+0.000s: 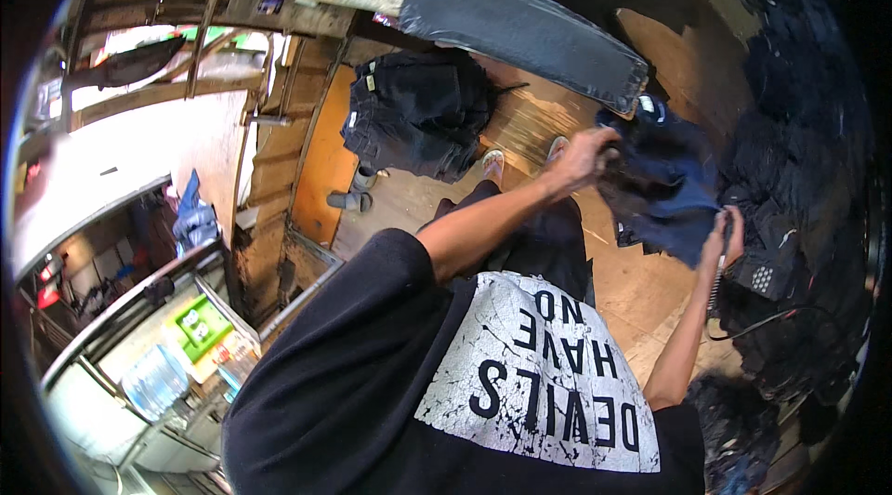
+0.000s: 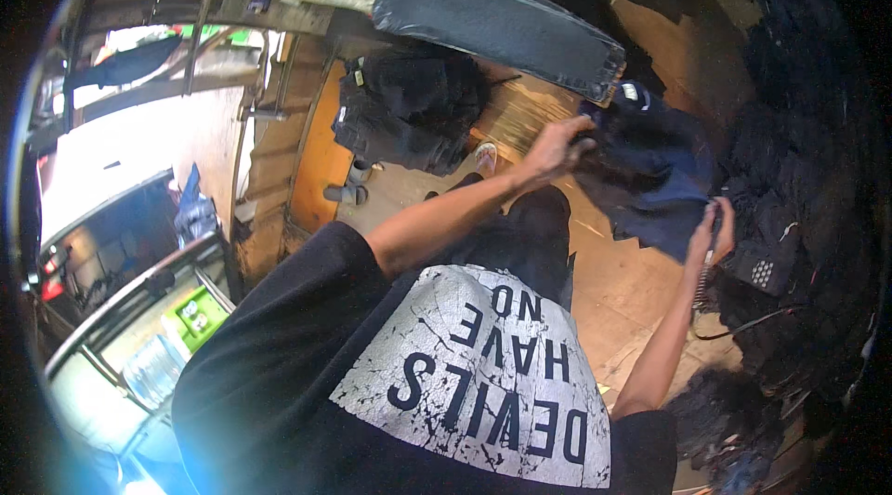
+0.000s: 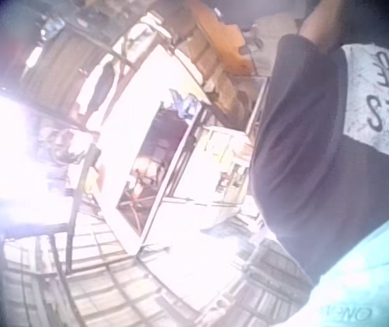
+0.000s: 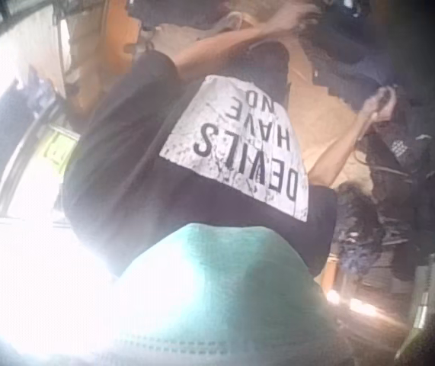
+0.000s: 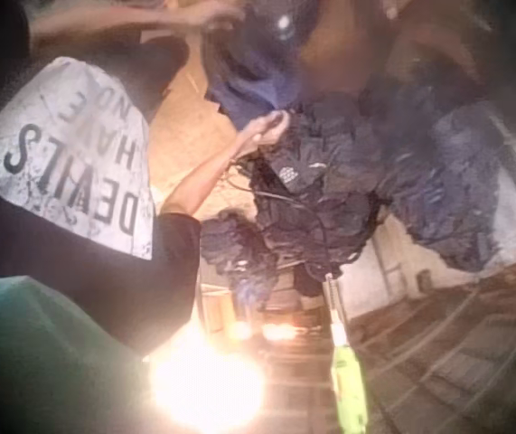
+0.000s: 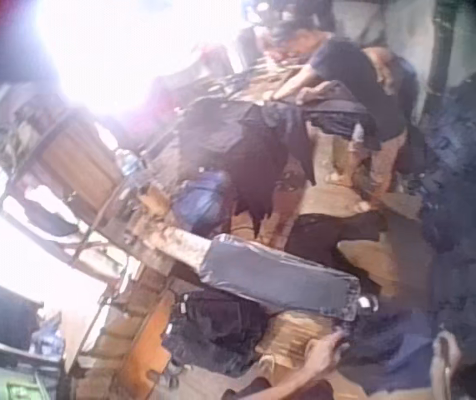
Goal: The person uses a seam ripper to remove stitching from the seams and pockets of dark denim jeans. They repeatedly pick up jeans from a pile, work on specific seams, and place the jeans back down.
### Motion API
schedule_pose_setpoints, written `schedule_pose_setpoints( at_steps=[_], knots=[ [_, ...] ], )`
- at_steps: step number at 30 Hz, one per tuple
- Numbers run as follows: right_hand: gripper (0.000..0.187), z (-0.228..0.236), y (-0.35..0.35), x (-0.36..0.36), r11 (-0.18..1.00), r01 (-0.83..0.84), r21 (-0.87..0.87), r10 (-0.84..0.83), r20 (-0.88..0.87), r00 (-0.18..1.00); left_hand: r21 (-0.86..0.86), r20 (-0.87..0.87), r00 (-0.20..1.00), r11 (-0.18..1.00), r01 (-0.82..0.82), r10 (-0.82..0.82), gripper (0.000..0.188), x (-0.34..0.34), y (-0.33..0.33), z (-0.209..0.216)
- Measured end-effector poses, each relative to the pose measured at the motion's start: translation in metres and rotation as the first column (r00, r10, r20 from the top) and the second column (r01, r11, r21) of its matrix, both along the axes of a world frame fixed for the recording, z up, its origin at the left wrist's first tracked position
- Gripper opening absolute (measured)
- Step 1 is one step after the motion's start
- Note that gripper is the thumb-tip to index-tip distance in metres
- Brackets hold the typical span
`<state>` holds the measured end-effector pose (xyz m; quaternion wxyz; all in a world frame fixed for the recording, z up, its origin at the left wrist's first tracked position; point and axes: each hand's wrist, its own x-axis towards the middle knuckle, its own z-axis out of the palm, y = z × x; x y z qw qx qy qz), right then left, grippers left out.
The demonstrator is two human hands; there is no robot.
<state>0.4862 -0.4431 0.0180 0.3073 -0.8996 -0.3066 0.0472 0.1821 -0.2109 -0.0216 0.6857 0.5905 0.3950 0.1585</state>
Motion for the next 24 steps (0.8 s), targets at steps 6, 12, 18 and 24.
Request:
schedule_pose_setpoints(
  at_steps=[6, 12, 18, 24],
  knots=[
    [0.018, -0.028, 0.066, -0.192, 0.908, -0.381, 0.172, 0.417, -0.321, 0.85, 0.645, -0.132, 0.984, 0.764, -0.01, 0.124, 0.046, -0.234, 0.051, -0.003],
    [0.031, -0.043, 0.143, -0.365, 0.759, -0.578, 0.299, 0.647, -0.447, 0.618, 0.807, -0.465, 0.704, 0.583, 0.088, 0.537, 0.067, -0.453, 0.082, -0.007],
    [0.03, -0.027, 0.09, -0.334, 0.82, -0.509, 0.261, 0.572, -0.409, 0.711, 0.556, -0.716, 0.54, 0.829, 0.057, 0.442, 0.086, -0.487, 0.029, -0.089],
    [0.023, -0.028, -0.009, -0.189, 0.965, 0.064, 0.253, 0.003, -0.255, 0.967, -0.023, -0.449, 0.793, 0.893, 0.45, -0.412, 0.051, -0.248, -0.009, -0.134]
  ],
)
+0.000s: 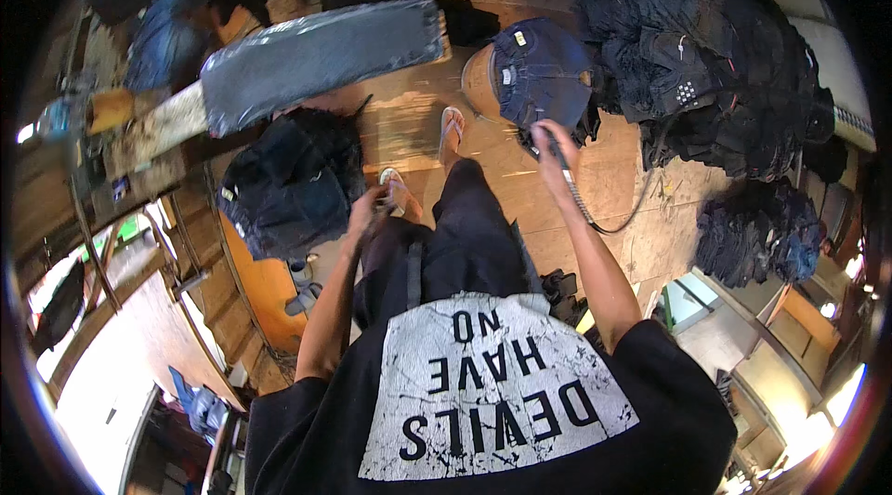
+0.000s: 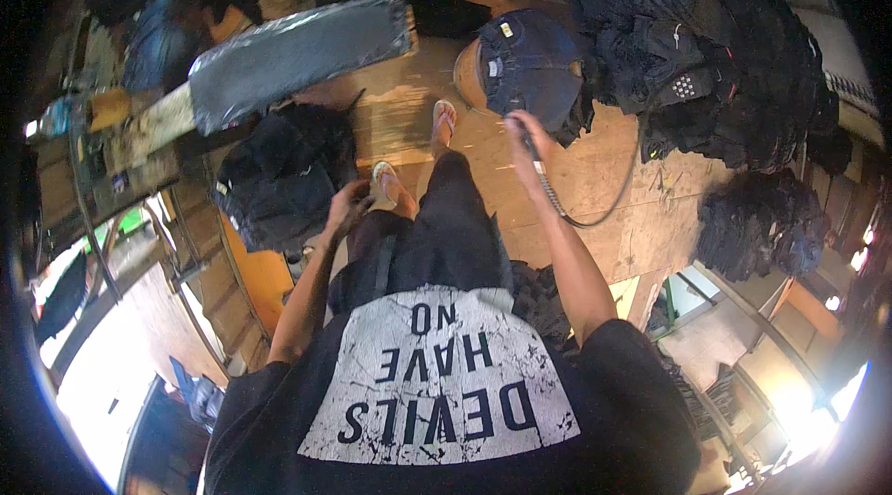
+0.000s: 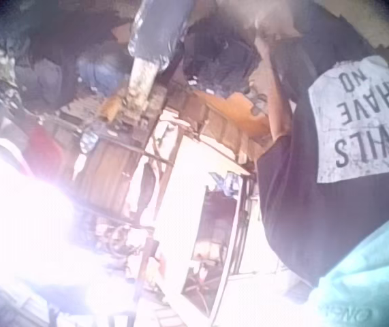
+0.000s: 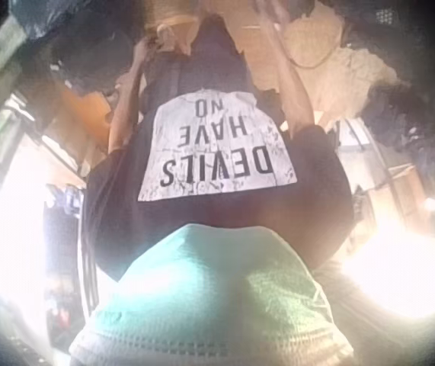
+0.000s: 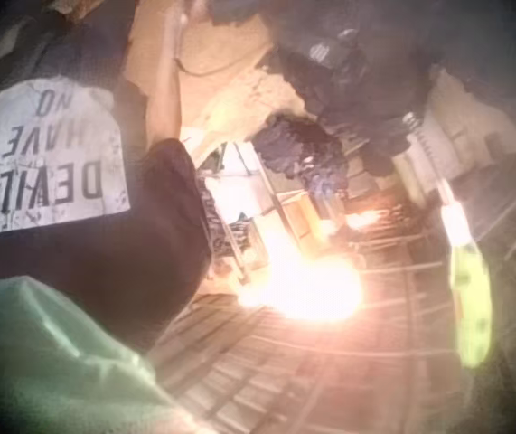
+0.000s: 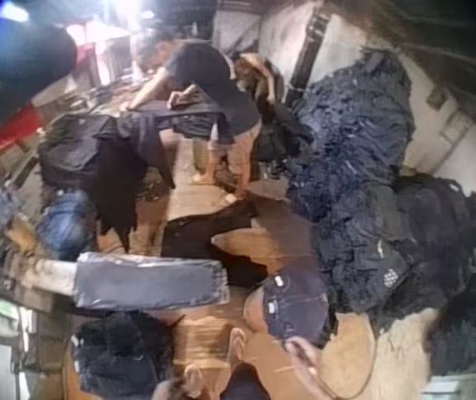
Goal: The person uses a seam ripper to remove stitching from the seams and pockets of dark denim jeans. They repeatedly pick up jeans from a pile, work on specific seams, and place the jeans back down.
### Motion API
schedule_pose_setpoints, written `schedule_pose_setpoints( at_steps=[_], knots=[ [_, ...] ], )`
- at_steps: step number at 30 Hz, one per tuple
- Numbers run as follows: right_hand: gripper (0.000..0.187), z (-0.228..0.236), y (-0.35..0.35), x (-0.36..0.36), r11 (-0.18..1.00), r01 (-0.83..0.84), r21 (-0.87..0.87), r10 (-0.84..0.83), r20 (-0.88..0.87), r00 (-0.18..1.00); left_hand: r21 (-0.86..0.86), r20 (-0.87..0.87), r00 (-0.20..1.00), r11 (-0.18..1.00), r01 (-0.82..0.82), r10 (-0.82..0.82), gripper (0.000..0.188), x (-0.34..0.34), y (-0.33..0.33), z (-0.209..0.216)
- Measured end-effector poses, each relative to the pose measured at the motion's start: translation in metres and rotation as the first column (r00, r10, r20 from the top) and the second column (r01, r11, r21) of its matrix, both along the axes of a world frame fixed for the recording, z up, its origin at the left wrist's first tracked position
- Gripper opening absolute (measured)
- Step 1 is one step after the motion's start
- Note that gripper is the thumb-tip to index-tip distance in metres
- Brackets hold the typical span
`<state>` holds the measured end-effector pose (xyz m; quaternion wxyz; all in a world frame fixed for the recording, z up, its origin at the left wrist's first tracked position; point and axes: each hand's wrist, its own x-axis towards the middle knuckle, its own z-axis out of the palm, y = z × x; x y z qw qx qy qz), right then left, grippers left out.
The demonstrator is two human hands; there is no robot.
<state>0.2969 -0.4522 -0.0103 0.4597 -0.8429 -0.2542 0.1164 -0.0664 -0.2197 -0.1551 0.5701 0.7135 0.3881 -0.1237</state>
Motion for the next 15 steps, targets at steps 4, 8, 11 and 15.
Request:
schedule_pose_setpoints(
  at_steps=[4, 8, 11, 15],
  knots=[
    [0.016, -0.027, -0.046, 0.09, 0.959, 0.282, -0.036, -0.283, -0.029, 0.959, -0.064, 0.175, 0.982, 0.995, 0.082, -0.069, 0.047, 0.202, -0.024, -0.035],
    [0.017, -0.06, -0.058, 0.135, 0.946, 0.324, 0.01, -0.322, -0.075, 0.944, -0.033, 0.079, 0.996, 0.999, 0.042, -0.04, 0.073, 0.38, -0.071, -0.114],
    [0.02, -0.073, -0.059, 0.151, 0.915, 0.388, -0.107, -0.402, -0.197, 0.894, -0.327, -0.01, 0.975, 0.921, -0.213, 0.222, 0.106, 0.48, -0.121, -0.168],
    [0.021, -0.081, -0.061, 0.169, 0.904, 0.348, -0.248, -0.39, -0.148, 0.909, 0.025, -0.301, 0.943, 0.99, -0.138, 0.139, 0.122, 0.543, -0.168, -0.208]
  ],
)
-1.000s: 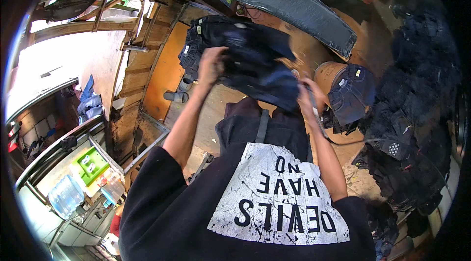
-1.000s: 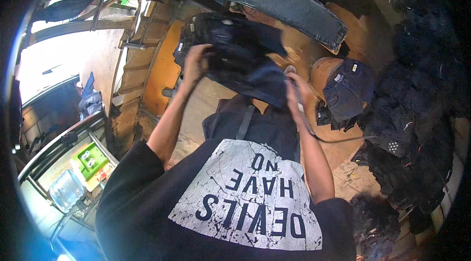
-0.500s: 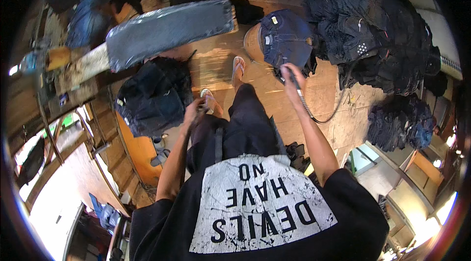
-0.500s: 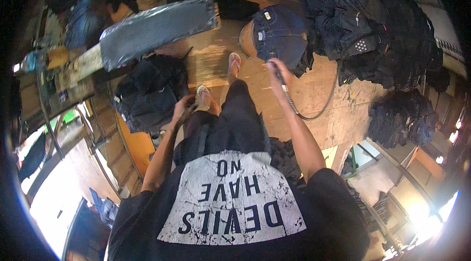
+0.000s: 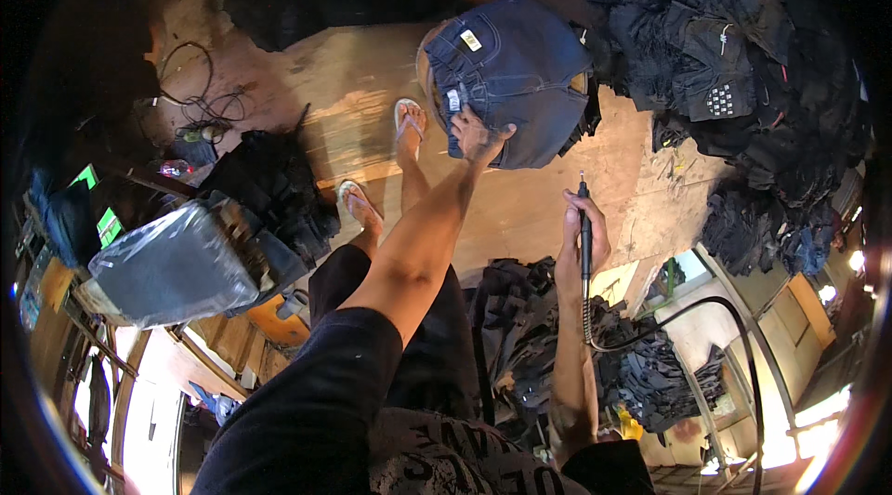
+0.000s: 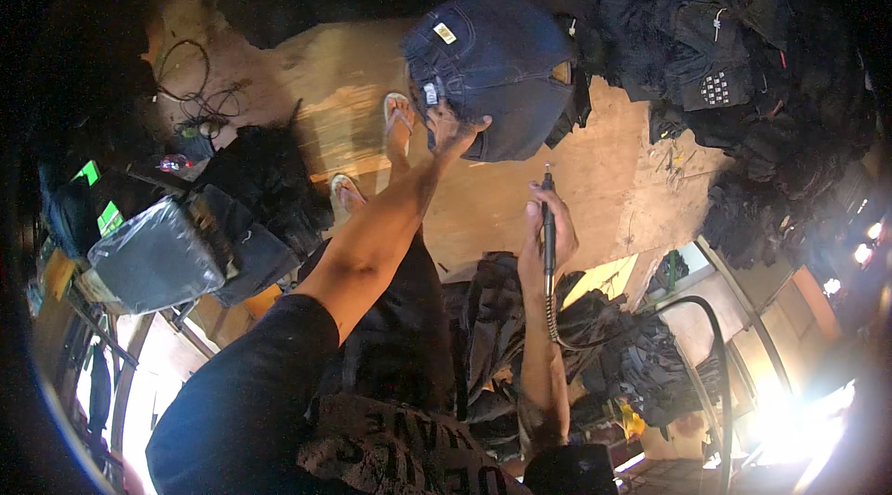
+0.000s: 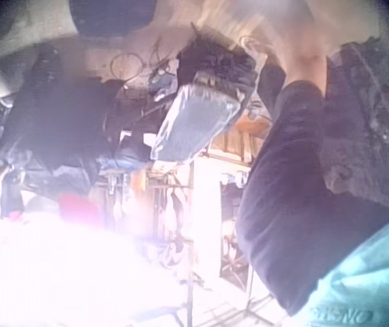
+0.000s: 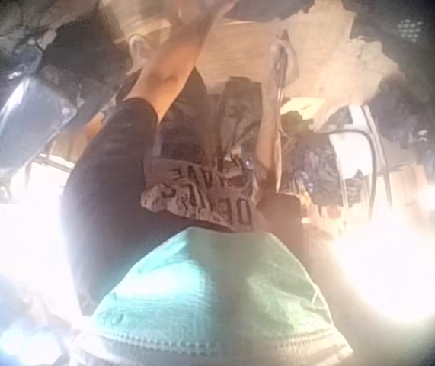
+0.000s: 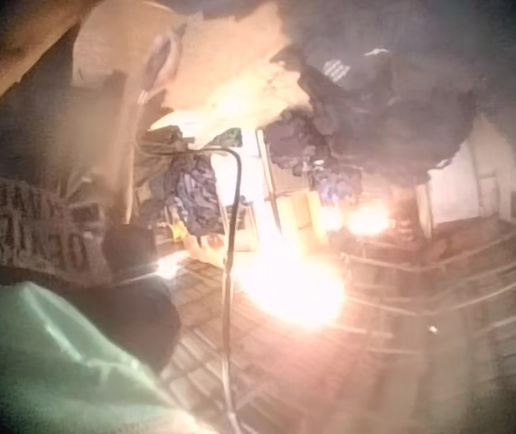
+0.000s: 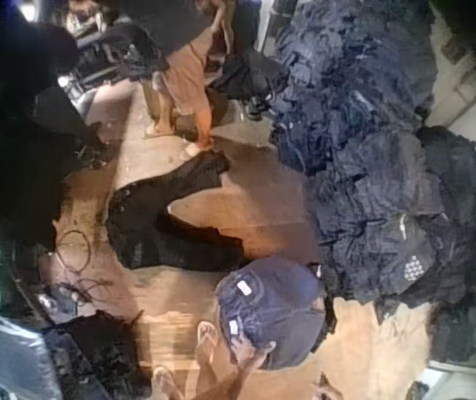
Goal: The person uses a seam ripper to remove stitching from the seams and pockets of dark denim jeans. They repeatedly pick up jeans from a pile, work on specific seams, and place the jeans back down.
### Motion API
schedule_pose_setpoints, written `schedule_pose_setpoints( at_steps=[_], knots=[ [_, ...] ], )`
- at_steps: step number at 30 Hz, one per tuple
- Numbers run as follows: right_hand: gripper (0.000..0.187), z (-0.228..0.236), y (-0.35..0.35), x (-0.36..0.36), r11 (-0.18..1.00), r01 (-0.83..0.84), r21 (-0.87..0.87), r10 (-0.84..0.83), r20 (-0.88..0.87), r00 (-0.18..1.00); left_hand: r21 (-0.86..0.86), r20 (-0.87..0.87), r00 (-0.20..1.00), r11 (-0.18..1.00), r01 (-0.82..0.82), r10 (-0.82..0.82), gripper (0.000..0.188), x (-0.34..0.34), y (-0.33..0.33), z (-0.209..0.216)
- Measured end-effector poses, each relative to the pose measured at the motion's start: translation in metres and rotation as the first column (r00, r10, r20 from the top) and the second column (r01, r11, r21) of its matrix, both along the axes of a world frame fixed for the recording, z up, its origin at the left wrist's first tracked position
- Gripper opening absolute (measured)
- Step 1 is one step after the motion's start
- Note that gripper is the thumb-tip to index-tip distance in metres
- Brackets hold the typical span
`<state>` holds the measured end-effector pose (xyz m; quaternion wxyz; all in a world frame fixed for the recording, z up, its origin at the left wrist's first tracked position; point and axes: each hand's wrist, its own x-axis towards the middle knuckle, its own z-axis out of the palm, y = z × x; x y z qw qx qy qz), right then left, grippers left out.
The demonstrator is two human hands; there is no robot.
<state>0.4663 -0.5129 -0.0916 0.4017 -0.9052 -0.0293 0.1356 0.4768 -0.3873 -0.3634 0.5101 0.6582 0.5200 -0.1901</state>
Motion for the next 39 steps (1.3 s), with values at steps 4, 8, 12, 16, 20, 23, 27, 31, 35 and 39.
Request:
schedule_pose_setpoints(
  at_steps=[4, 8, 12, 16, 20, 23, 27, 31, 35, 39],
  knots=[
    [0.023, -0.003, 0.001, 0.014, 0.999, 0.012, 0.038, -0.011, -0.012, 1.0, 0.004, -0.061, 0.994, 0.996, 0.092, -0.092, 0.077, 0.004, 0.011, -0.008],
    [0.023, 0.005, 0.002, 0.041, 1.0, -0.02, -0.022, 0.022, 0.089, 0.996, -0.012, 0.353, 0.892, 0.952, 0.306, -0.282, 0.046, -0.008, 0.024, 0.054],
    [0.045, 0.029, 0.016, 0.078, 0.998, -0.028, 0.05, 0.023, 0.095, 0.995, 0.205, 0.545, 0.641, 0.827, 0.523, -0.54, 0.042, -0.039, 0.016, 0.18],
    [0.07, 0.045, 0.062, 0.08, 0.904, -0.427, 0.039, 0.422, 0.087, 0.902, 0.138, 0.528, 0.578, 0.735, 0.664, -0.622, 0.044, -0.083, 0.04, 0.271],
    [0.057, 0.04, 0.132, 0.022, 0.862, -0.498, -0.089, 0.501, 0.013, 0.865, 0.15, 0.507, 0.624, 0.774, 0.616, -0.595, 0.048, -0.147, 0.091, 0.311],
    [0.047, 0.056, 0.185, -0.014, 0.892, -0.432, -0.131, 0.451, 0.268, 0.851, 0.102, 0.599, 0.709, 0.913, 0.394, -0.373, 0.049, -0.209, 0.135, 0.343],
    [0.037, 0.11, 0.275, -0.079, 0.893, -0.44, 0.092, 0.37, 0.405, 0.836, 0.163, 0.631, 0.754, 0.981, 0.101, -0.183, 0.033, -0.278, 0.196, 0.395],
    [0.035, 0.137, 0.376, -0.138, 0.793, -0.578, 0.191, 0.361, 0.617, 0.7, 0.429, 0.665, 0.724, 0.887, -0.172, -0.181, 0.019, -0.351, 0.266, 0.425],
    [0.034, 0.131, 0.467, -0.211, 0.628, -0.753, 0.199, 0.439, 0.708, 0.553, 0.544, 0.574, 0.812, 0.791, -0.28, -0.108, 0.021, -0.434, 0.333, 0.415],
    [0.034, 0.14, 0.548, -0.297, 0.539, -0.709, 0.456, 0.54, 0.459, 0.706, 0.596, 0.577, 0.811, 0.628, -0.501, 0.098, 0.025, -0.533, 0.413, 0.401]
  ],
)
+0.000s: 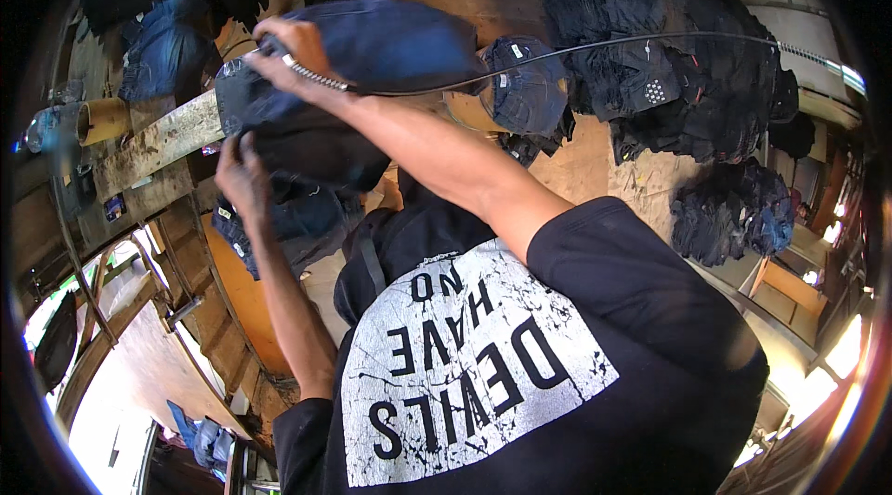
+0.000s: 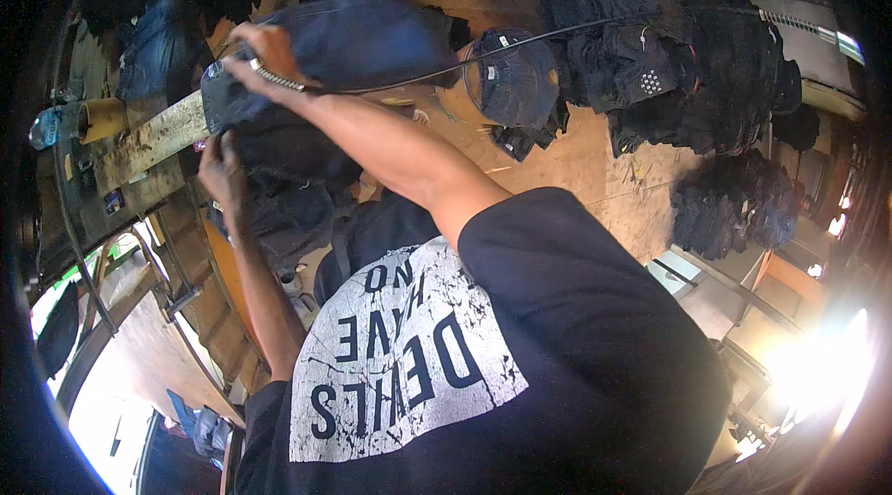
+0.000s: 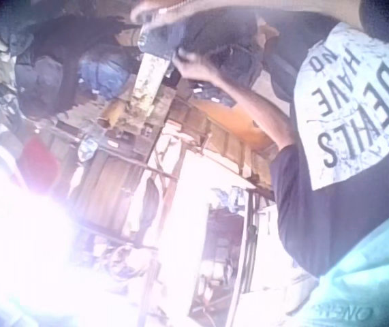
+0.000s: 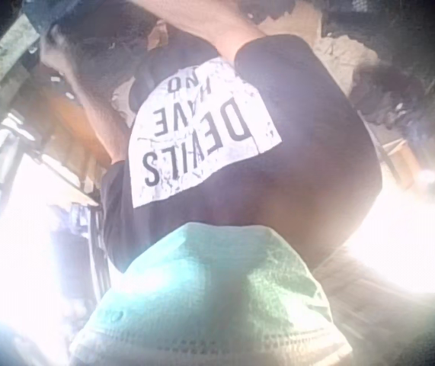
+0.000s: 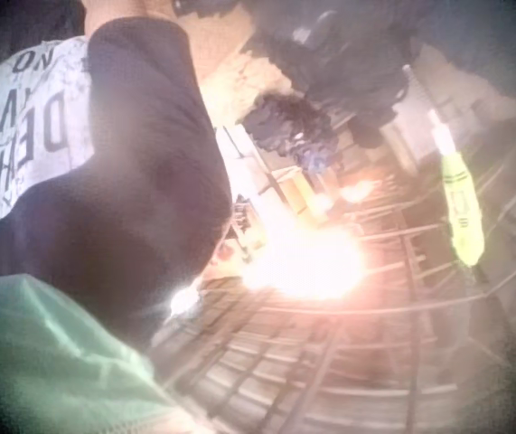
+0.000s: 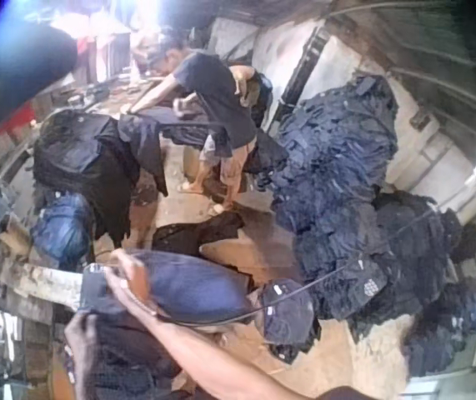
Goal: The person uses a seam ripper to remove stitching from the seams and pockets of dark denim jeans. They repeatedly pick up jeans from a pile, work on specific seams, and place the jeans back down.
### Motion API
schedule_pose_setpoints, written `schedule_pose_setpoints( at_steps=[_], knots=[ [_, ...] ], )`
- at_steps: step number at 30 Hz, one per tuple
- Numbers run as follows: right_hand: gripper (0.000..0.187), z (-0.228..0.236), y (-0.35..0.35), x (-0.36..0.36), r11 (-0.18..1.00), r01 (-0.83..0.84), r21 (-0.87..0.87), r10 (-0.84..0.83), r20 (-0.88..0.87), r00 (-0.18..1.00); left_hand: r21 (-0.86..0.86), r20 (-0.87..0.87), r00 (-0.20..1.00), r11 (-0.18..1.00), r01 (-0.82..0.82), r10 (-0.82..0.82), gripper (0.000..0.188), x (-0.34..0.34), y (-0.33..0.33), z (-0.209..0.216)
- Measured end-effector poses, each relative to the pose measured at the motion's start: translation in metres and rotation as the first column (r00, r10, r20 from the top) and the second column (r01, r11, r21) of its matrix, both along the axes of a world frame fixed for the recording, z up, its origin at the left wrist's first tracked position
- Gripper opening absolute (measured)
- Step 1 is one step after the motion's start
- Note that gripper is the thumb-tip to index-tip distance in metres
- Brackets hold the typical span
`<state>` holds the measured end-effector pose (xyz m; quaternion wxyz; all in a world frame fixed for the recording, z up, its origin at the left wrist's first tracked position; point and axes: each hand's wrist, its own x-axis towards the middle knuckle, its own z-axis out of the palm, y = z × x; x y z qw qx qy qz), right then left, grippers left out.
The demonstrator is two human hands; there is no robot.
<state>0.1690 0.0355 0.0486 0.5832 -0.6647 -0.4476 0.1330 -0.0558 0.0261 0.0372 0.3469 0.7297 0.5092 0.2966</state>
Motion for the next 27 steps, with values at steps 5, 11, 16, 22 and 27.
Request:
schedule_pose_setpoints(
  at_steps=[5, 11, 16, 22, 27],
  knots=[
    [0.04, -0.005, -0.035, -0.003, 0.975, -0.138, 0.172, 0.091, 0.254, 0.963, 0.515, -0.421, 0.877, 0.857, 0.019, 0.234, 0.061, -0.04, 0.033, -0.004],
    [0.048, -0.03, -0.113, 0.07, 0.974, -0.158, -0.16, 0.198, 0.277, 0.94, 0.343, -0.508, 0.86, 0.905, 0.251, -0.047, 0.073, 0.036, 0.011, -0.001],
    [0.038, -0.034, -0.109, 0.091, 0.962, -0.2, -0.185, 0.196, -0.039, 0.98, 0.15, -0.532, 0.839, 0.963, 0.225, -0.113, 0.068, 0.067, 0.045, 0.019],
    [0.023, -0.033, -0.117, 0.097, 0.968, -0.239, -0.081, 0.193, -0.373, 0.907, -0.275, -0.218, 0.958, 0.953, 0.124, -0.188, 0.061, 0.09, 0.066, 0.024],
    [0.026, -0.013, -0.091, 0.087, 0.942, -0.324, -0.084, 0.297, -0.237, 0.925, -0.378, 0.126, 0.992, 0.923, 0.073, -0.027, 0.078, 0.074, 0.065, 0.012]
  ],
)
